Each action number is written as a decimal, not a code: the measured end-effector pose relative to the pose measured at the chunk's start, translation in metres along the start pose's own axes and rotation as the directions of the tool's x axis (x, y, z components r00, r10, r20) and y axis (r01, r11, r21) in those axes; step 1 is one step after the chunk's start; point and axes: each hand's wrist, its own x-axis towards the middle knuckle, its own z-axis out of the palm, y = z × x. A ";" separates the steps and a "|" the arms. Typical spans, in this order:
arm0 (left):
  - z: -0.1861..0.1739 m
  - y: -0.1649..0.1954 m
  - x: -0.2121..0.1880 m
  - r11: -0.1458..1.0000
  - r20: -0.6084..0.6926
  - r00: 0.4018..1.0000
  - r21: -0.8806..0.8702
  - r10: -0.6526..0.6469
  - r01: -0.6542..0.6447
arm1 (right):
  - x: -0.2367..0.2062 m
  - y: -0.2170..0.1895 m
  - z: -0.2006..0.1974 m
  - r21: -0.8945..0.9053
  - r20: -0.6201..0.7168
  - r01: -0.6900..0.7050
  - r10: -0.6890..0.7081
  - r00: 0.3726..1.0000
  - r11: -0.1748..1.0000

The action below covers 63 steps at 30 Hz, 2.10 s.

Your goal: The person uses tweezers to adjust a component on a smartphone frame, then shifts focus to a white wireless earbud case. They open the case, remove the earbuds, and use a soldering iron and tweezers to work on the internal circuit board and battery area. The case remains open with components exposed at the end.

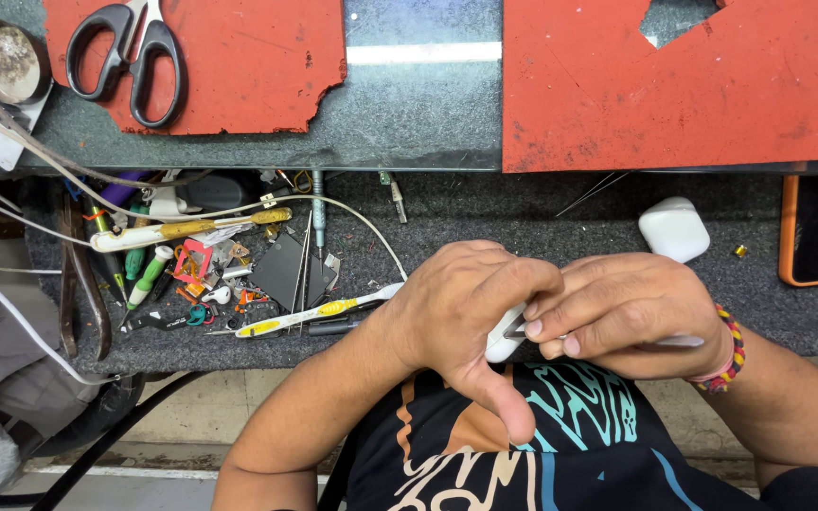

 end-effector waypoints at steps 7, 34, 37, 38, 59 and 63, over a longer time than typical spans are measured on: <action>0.001 -0.002 -0.003 1.000 -0.028 0.999 -0.014 -0.019 0.018 | 0.001 -0.001 0.006 -0.147 0.014 0.114 -0.113 0.993 0.983; 0.011 -0.007 -0.007 0.990 -0.086 0.990 -0.094 -0.114 0.106 | -0.006 -0.009 0.013 -0.401 0.085 0.148 -0.124 0.989 0.904; 0.011 -0.006 -0.006 0.989 -0.079 0.990 -0.102 -0.119 0.111 | -0.002 -0.010 0.012 -0.431 0.120 0.249 -0.219 0.968 0.867; 0.011 -0.006 -0.005 0.989 -0.075 0.990 -0.089 -0.122 0.116 | -0.001 -0.010 0.011 -0.446 0.138 0.277 -0.240 0.961 0.851; 0.017 -0.008 -0.005 0.983 0.014 0.985 -0.066 -0.172 0.172 | 0.001 -0.003 0.013 -0.138 -0.078 -0.010 -0.001 0.997 0.990; 0.017 -0.009 -0.003 0.979 0.035 0.982 -0.083 -0.185 0.187 | 0.001 -0.002 0.011 -0.049 -0.095 -0.064 0.060 0.994 0.997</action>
